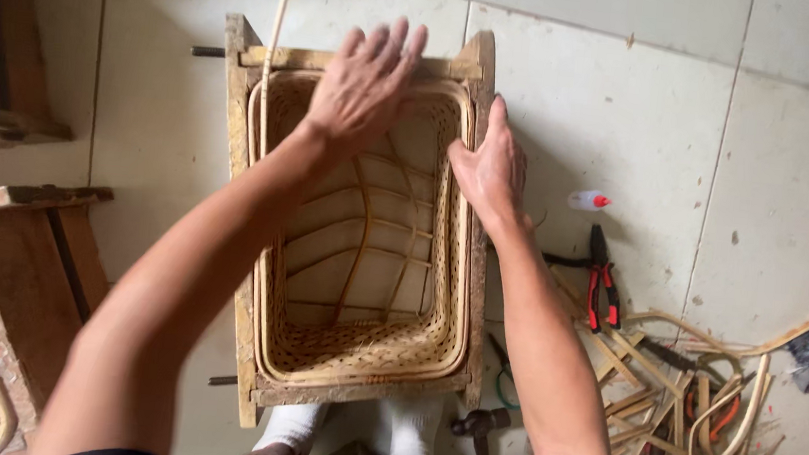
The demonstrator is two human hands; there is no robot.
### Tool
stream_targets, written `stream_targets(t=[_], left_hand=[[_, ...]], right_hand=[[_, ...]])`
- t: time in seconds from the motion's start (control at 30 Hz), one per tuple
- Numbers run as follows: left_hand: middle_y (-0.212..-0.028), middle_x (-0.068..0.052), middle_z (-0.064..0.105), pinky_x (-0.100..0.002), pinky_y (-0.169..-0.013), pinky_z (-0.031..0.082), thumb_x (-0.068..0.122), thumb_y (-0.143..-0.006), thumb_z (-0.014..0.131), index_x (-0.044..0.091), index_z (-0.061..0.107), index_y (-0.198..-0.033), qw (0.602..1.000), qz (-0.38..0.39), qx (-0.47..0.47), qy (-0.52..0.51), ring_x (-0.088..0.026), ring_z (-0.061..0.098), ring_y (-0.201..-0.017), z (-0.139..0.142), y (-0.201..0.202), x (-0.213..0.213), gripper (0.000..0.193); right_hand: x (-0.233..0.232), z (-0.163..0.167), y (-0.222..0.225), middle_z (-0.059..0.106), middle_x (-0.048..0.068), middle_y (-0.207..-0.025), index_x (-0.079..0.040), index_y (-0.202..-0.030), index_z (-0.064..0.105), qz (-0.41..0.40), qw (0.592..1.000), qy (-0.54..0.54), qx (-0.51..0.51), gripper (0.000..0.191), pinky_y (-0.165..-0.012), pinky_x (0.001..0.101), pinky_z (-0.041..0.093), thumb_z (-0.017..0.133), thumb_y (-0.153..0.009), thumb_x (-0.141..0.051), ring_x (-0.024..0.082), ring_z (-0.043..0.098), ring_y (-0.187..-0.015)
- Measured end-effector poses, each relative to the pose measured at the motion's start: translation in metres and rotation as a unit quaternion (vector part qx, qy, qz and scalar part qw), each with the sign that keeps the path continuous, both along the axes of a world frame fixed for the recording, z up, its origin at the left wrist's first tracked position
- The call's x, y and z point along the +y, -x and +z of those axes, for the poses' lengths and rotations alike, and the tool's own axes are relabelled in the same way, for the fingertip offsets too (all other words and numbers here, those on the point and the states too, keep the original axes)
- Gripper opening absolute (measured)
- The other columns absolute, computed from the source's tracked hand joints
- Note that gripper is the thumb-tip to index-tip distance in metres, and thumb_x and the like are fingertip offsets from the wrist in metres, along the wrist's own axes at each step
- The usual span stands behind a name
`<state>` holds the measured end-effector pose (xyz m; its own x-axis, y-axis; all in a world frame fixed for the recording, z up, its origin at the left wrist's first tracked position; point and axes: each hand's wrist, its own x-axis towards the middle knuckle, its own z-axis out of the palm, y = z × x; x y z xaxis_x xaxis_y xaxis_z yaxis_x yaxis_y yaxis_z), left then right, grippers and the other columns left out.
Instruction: The person sits on the floor assembling a woven bamboo basket in a wooden jig. They tap strips into place with a hammer, trim with pliers and a knife, apply glue from a squeeze bottle along the rim, and press and weave thin bamboo strips around the basket edge.
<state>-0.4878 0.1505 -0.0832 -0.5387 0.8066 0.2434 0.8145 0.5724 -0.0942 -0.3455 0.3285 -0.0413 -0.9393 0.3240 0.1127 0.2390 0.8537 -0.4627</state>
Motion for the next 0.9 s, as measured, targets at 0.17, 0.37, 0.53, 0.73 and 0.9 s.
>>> stream_targets(t=[0.17, 0.37, 0.53, 0.73, 0.9], left_hand=[[-0.103, -0.013, 0.062, -0.039, -0.074, 0.056, 0.064, -0.105, 0.041, 0.001, 0.025, -0.157, 0.997, 0.008, -0.077, 0.024, -0.021, 0.059, -0.083, -0.020, 0.015, 0.020, 0.082], [-0.102, -0.012, 0.062, -0.037, -0.071, 0.055, 0.062, -0.109, 0.037, 0.001, 0.025, -0.160, 0.996, 0.011, -0.085, 0.027, -0.020, 0.059, -0.082, -0.019, 0.012, 0.015, 0.080], [-0.101, -0.011, 0.061, -0.036, -0.072, 0.054, 0.064, -0.109, 0.036, 0.003, 0.025, -0.160, 0.997, 0.014, -0.077, 0.002, -0.020, 0.059, -0.082, -0.018, 0.011, 0.017, 0.081], [-0.100, -0.011, 0.061, -0.038, -0.073, 0.054, 0.068, -0.109, 0.036, 0.003, 0.024, -0.160, 0.998, 0.015, -0.066, -0.017, -0.020, 0.059, -0.083, -0.026, 0.010, 0.015, 0.083], [-0.102, -0.011, 0.061, -0.039, -0.075, 0.052, 0.070, -0.107, 0.040, 0.003, 0.030, -0.158, 0.997, 0.017, -0.072, -0.009, -0.021, 0.058, -0.085, -0.019, 0.010, 0.014, 0.085]], right_hand=[[-0.009, 0.021, 0.013, 0.073, 0.027, -0.105, 0.004, -0.160, 0.020, -0.134, 0.956, 0.135, -0.223, 0.092, -0.087, 0.0426, 0.061, 0.062, -0.081, -0.015, 0.038, 0.076, -0.086], [-0.002, 0.014, 0.044, 0.067, 0.032, -0.115, 0.011, -0.145, 0.039, -0.074, 0.993, 0.042, -0.079, 0.078, -0.090, 0.0458, 0.055, 0.073, -0.080, -0.015, 0.042, 0.069, -0.099], [0.004, 0.011, 0.044, 0.074, 0.023, -0.105, 0.005, -0.133, 0.051, -0.087, 0.986, 0.112, -0.090, 0.061, -0.089, 0.0436, 0.057, 0.070, -0.078, -0.014, 0.035, 0.073, -0.094], [0.004, 0.017, 0.043, 0.076, 0.020, -0.099, 0.000, -0.127, 0.057, -0.081, 0.982, 0.131, -0.106, 0.052, -0.085, 0.0442, 0.057, 0.069, -0.078, -0.015, 0.034, 0.074, -0.088], [0.013, -0.001, 0.039, 0.073, 0.024, -0.101, 0.004, -0.131, 0.054, -0.073, 0.992, 0.094, -0.043, 0.064, -0.082, 0.0455, 0.056, 0.073, -0.074, -0.017, 0.037, 0.072, -0.091]])
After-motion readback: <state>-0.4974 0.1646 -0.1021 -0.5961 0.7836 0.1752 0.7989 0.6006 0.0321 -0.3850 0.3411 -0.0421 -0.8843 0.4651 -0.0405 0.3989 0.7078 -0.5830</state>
